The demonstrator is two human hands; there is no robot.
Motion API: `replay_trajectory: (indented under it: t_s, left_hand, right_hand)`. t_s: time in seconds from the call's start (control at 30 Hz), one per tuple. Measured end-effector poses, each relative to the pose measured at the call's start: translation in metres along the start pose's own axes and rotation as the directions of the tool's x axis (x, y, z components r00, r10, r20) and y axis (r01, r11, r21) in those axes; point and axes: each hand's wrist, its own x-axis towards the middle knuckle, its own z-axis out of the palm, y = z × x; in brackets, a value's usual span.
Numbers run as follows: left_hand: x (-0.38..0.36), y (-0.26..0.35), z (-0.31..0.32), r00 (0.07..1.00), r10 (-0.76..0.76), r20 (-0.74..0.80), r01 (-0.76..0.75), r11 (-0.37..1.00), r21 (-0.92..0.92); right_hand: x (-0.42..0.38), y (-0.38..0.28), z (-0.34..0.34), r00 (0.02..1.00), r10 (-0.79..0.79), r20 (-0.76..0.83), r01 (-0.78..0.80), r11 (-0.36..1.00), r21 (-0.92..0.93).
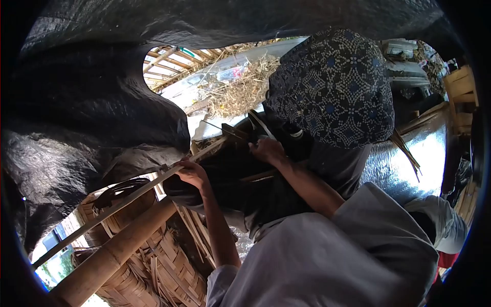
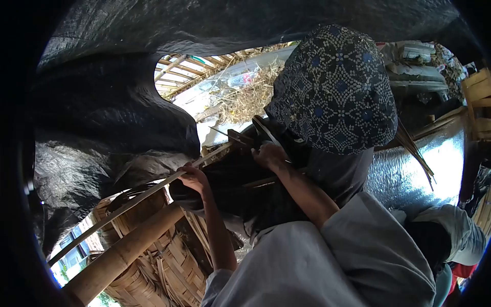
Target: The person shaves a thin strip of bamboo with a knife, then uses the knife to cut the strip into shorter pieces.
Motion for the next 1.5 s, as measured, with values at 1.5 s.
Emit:
replay_trajectory:
  t_s: [1.5]
  left_hand:
    - [0.008,-0.005,0.002,0.996,0.078,-0.052,-0.085,0.986,-0.144]
  right_hand:
    - [0.017,-0.032,0.0,0.981,-0.196,0.017,0.194,0.979,0.067]
